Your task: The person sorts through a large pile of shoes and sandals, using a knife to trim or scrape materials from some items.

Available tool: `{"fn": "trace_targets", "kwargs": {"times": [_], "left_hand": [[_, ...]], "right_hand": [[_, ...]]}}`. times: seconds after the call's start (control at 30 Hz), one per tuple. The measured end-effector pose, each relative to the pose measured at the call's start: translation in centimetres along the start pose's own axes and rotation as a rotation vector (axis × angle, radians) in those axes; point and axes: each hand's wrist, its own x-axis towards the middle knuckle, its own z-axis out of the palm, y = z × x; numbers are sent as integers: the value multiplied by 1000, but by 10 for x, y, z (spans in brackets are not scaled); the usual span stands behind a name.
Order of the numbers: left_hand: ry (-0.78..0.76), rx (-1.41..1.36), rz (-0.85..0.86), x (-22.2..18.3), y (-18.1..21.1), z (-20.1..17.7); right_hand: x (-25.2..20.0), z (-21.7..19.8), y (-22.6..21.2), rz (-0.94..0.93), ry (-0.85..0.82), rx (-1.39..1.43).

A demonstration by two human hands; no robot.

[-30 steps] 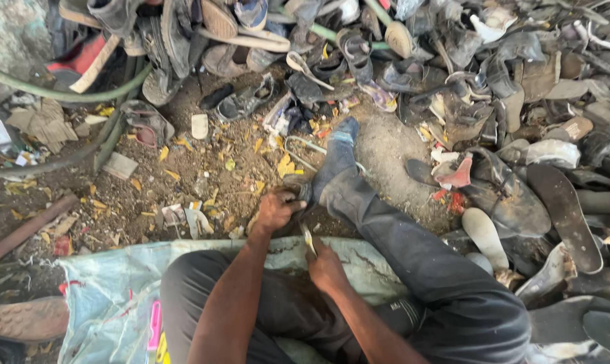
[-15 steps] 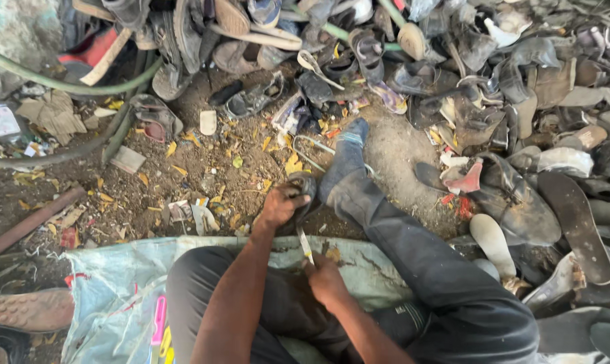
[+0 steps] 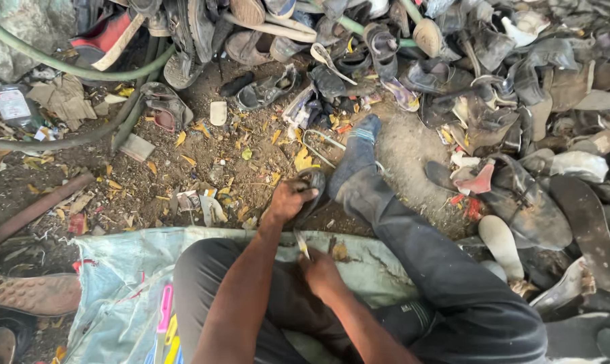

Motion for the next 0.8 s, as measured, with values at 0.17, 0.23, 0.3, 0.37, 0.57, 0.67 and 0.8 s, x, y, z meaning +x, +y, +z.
{"fn": "trace_targets", "kwargs": {"times": [0.17,0.23,0.3,0.37,0.57,0.67,0.8], "left_hand": [[14,59,20,-4,12,-5],[10,-15,20,-4,17,-1],[-17,-135,-27,-9,20,3],[-52,319,142,-17,26,3],[-101,1114,300,-48,46,7],[-60,1123,161,-46,55,26],[197,1009,113,-39,46,51]], "right_hand": [[-12,3,-24,-40,76,4],[-21,-2,-28,-30,36,21],[-30,-4,-28,19,-3,62],[-31,-6,-30,153,-68,130],[-38,-27,-26,271,-146,445],[-36,-42,-18,270,-84,416],[-23,-53,6,160,5,247]]}}
